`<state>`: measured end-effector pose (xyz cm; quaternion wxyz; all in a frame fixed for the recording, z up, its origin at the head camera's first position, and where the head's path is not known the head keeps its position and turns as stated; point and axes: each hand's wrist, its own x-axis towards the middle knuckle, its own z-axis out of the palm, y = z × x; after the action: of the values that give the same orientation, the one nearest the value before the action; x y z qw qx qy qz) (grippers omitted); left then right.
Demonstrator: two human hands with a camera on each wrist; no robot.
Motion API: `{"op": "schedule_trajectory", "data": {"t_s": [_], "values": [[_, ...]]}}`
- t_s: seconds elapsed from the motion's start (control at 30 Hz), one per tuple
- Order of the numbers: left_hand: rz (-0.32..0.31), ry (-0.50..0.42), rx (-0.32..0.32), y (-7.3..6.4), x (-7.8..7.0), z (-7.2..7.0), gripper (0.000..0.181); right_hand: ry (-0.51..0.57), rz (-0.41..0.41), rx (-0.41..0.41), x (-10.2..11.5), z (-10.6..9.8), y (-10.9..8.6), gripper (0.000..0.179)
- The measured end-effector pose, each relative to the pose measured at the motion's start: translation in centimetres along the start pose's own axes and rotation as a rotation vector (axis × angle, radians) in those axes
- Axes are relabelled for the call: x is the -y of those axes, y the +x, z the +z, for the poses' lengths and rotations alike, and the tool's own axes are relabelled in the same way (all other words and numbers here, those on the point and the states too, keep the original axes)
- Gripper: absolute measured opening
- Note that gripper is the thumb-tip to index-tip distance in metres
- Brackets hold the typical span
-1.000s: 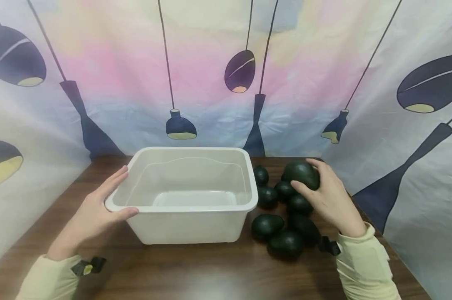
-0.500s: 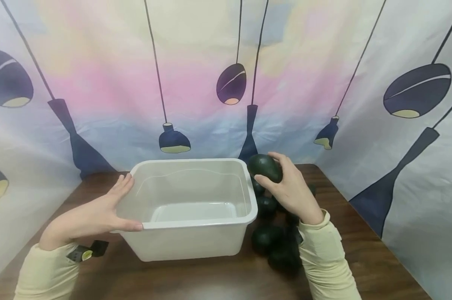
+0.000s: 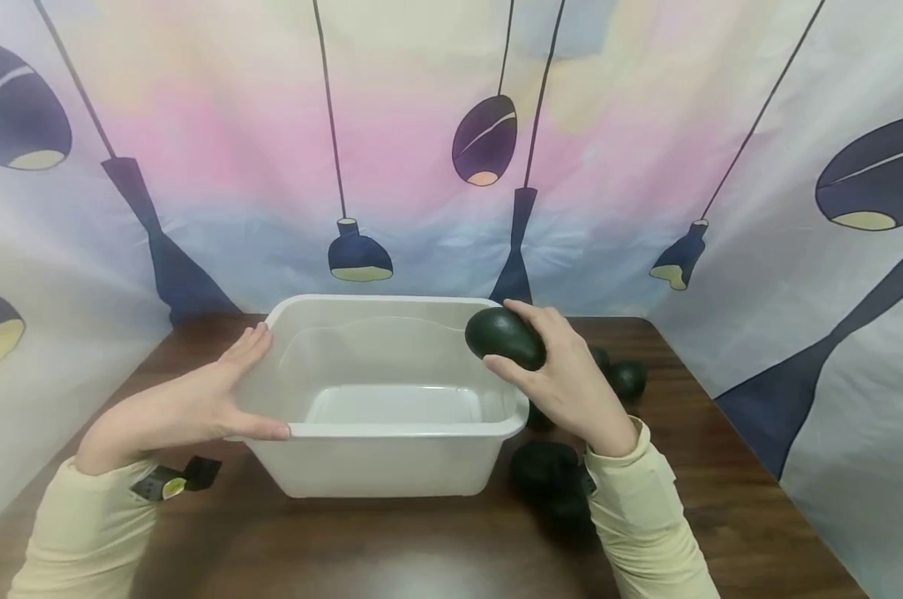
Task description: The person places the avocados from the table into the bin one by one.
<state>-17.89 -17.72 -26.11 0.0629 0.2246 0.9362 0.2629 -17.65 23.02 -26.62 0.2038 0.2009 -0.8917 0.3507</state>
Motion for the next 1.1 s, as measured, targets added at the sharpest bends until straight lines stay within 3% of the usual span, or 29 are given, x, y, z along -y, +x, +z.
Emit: {"op": "schedule_trajectory", "data": {"t_s": [0.23, 0.47, 0.83, 1.1], "values": [[0.011, -0.005, 0.005, 0.1, -0.6, -1.1, 0.138, 0.021, 0.007, 0.046, 0.7, 0.2, 0.2, 0.071], [0.007, -0.001, -0.007, 0.1, -0.5, -0.7, 0.134, 0.033, 0.023, 0.113, 1.0, 0.6, 0.2, 0.071], [0.005, -0.009, 0.003, 0.0, -0.4, 0.0, 0.132, -0.043, -0.030, 0.151, 1.1, 0.9, -0.5, 0.067], [0.003, -0.010, 0.008, -0.2, -0.5, 0.0, 0.131, -0.062, 0.000, 0.204, 1.3, 1.3, -0.5, 0.068]]}}
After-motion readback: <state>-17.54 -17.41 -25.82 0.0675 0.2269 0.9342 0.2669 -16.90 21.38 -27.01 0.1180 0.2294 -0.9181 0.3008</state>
